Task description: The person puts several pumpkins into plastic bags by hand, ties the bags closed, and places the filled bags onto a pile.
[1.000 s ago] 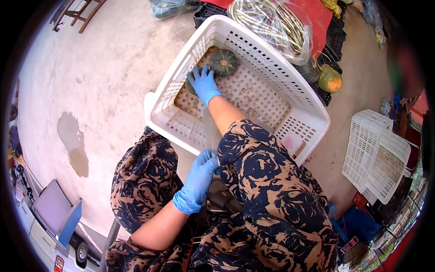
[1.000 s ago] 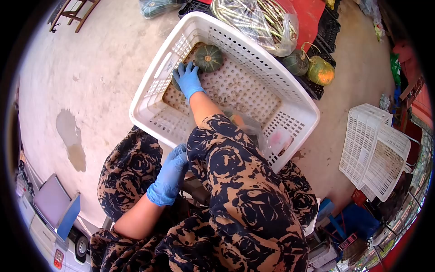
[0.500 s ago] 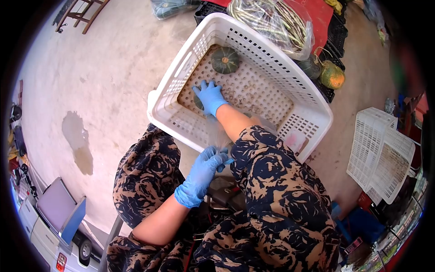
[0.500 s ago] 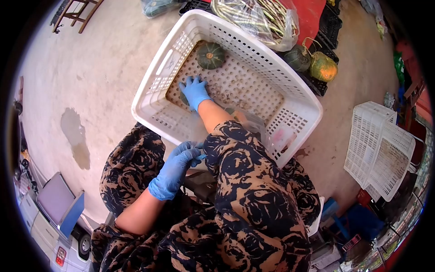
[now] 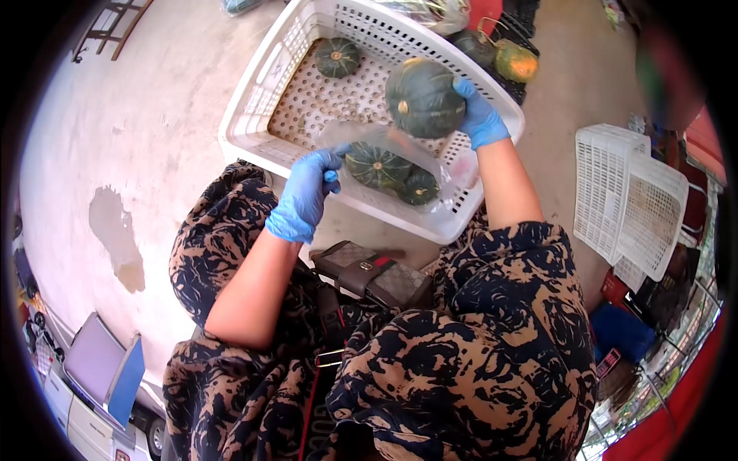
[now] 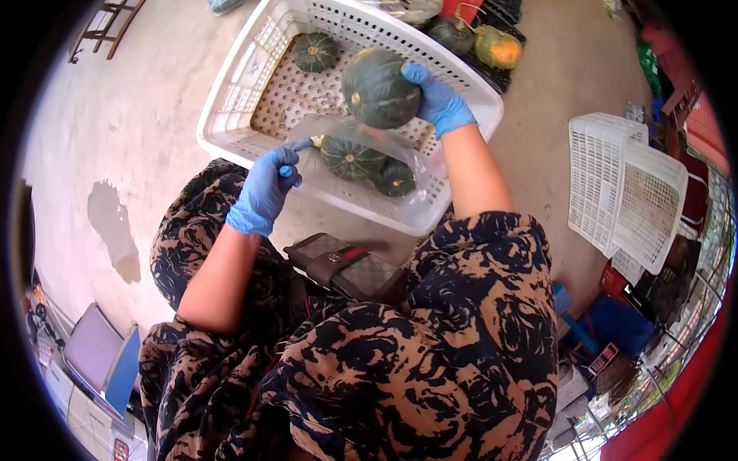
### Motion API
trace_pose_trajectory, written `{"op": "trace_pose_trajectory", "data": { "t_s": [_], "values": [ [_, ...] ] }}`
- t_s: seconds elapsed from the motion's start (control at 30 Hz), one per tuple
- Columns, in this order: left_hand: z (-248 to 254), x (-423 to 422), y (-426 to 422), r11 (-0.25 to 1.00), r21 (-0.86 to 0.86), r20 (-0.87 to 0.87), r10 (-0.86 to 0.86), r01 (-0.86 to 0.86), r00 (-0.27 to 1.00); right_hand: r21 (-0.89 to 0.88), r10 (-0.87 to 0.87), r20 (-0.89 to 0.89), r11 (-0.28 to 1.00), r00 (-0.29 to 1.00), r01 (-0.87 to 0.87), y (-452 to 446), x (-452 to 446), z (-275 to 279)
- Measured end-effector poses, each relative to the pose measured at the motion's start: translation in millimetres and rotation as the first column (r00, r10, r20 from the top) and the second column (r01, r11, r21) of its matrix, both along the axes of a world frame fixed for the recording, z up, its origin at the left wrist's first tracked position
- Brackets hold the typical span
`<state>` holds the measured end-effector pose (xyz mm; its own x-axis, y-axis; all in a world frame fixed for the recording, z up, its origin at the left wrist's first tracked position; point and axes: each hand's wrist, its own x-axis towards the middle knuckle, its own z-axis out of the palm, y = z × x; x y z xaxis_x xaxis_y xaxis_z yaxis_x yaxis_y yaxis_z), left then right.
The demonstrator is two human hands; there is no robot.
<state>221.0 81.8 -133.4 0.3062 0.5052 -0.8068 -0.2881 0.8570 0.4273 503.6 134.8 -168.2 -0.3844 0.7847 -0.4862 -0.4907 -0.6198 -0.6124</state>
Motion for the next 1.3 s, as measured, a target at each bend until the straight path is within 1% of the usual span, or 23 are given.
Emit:
{"op": "trace_pose_trajectory", "data": {
  "t_s": [0.1, 0.17, 0.23, 0.27, 0.3, 0.37, 0.43, 0.47, 0.5, 0.57, 0.67, 0.73, 0.8, 0.87, 0.93, 1.0, 1.03, 1.07, 1.1, 1.17, 1.23, 1.27, 1.3],
  "values": [
    [2.0, 0.4, -1.0, 1.0, 0.023, 0.041, -0.022, 0.021, 0.999, -0.104, 0.121, 0.142, 0.989, 0.982, -0.107, -47.6, -16.0, 26.2],
    [-1.9, -0.1, -1.9, 0.999, 0.028, 0.043, -0.027, 0.026, 0.999, -0.253, 0.186, -0.013, 0.95, 0.983, -0.183, -72.8, -43.2, 18.6],
    [-9.2, 2.3, -1.1, 0.998, 0.049, 0.053, -0.049, 0.046, 0.997, -0.182, 0.168, 0.01, 0.97, 0.986, -0.164, -85.7, -73.4, 1.7],
    [-10.4, 3.1, -2.5, 0.995, 0.067, 0.058, -0.072, 0.068, 0.996, -0.097, 0.081, 0.14, 0.993, 0.987, -0.068, -91.4, -87.3, -19.8],
    [-12.9, 3.2, -4.2, 0.993, 0.079, 0.06, -0.095, 0.09, 0.994, -0.149, 0.085, 0.307, 0.988, 0.948, -0.04, -93.0, -95.4, -29.5],
    [-14.3, 1.2, -7.4, 0.99, 0.083, 0.073, -0.117, 0.111, 0.99, -0.298, 0.158, 0.564, 0.954, 0.81, 0.021, -89.5, -117.3, 7.9],
    [-12.0, -0.3, -5.3, 0.988, 0.087, 0.112, -0.139, 0.13, 0.984, 0.049, -0.052, 0.656, 0.998, 0.753, 0.027, -96.2, -144.3, -2.6],
    [-1.3, 5.4, -4.2, 0.995, 0.067, 0.012, -0.074, 0.073, 0.997, 0.309, -0.205, 0.786, 0.947, 0.583, -0.084, -107.8, -153.4, -96.1],
    [-4.4, 5.8, -3.1, 0.992, 0.082, 0.027, -0.099, 0.096, 0.995, 0.353, -0.24, 0.906, 0.883, 0.348, -0.311, -109.2, -167.7, -54.6],
    [-16.5, 5.2, -5.2, 0.985, 0.097, 0.055, -0.15, 0.144, 0.987, 0.334, -0.232, 0.884, 0.921, 0.406, -0.201, -111.7, -176.9, -94.7],
    [-15.1, 7.8, -5.2, 0.981, 0.1, 0.056, -0.175, 0.168, 0.983, -0.094, 0.265, 0.938, 0.815, 0.224, -0.572, -98.2, -156.2, -86.3],
    [-12.4, 6.5, 0.1, 0.972, 0.128, 0.091, -0.208, 0.196, 0.974, -0.046, -0.028, 0.993, 0.811, -0.116, -0.583, -106.7, -143.7, -45.4],
    [-15.1, 8.3, -0.3, 0.975, 0.116, 0.058, -0.196, 0.188, 0.979, -0.017, -0.273, 0.843, 0.848, -0.463, -0.53, -126.1, -114.3, -22.3],
    [-22.8, 7.5, 1.9, 0.975, 0.114, 0.056, -0.196, 0.189, 0.979, -0.126, -0.209, 0.759, 0.882, -0.616, -0.454, -144.8, -82.6, -17.9],
    [-19.1, 8.2, 3.8, 0.962, 0.168, 0.006, -0.219, 0.214, 0.976, -0.395, 0.071, 0.81, 0.799, -0.582, -0.452, -164.1, -53.5, -33.0],
    [-18.8, 8.5, 4.5, 0.946, 0.24, -0.024, -0.22, 0.219, 0.975, -0.622, 0.354, 0.763, 0.628, -0.54, -0.467, -174.4, -36.4, -49.0],
    [-22.8, 7.4, 4.4, 0.935, 0.288, -0.029, -0.209, 0.208, 0.978, -0.301, 0.338, 0.939, 0.894, 0.06, -0.331, -170.7, -37.2, -54.8],
    [-26.3, 6.7, 3.3, 0.922, 0.335, -0.035, -0.196, 0.197, 0.98, -0.077, 0.044, 0.802, 0.997, 0.596, 0.03, -165.4, -42.1, -62.2],
    [-30.8, 6.5, 0.8, 0.89, 0.406, -0.043, -0.211, 0.21, 0.977, -0.052, -0.392, 0.41, 0.891, 0.823, 0.451, -159.4, -50.9, -57.5],
    [-38.1, 4.2, 2.2, 0.804, 0.549, -0.065, -0.23, 0.228, 0.971, -0.071, -0.434, 0.377, 0.867, 0.818, 0.493, -147.7, -56.2, -39.7],
    [-27.1, 5.3, 8.6, 0.829, 0.52, -0.059, -0.207, 0.207, 0.976, -0.02, -0.429, 0.335, 0.887, 0.839, 0.461, -136.8, -52.2, -8.5],
    [-19.3, 7.8, 10.4, 0.837, 0.519, -0.067, -0.164, 0.175, 0.984, -0.062, -0.477, 0.214, 0.864, 0.852, 0.499, -128.9, -49.8, 13.0],
    [-12.2, 9.3, 11.4, 0.843, 0.52, -0.076, -0.119, 0.141, 0.99, -0.027, -0.436, 0.243, 0.89, 0.867, 0.455, -121.9, -54.8, 33.6]
  ]
}}
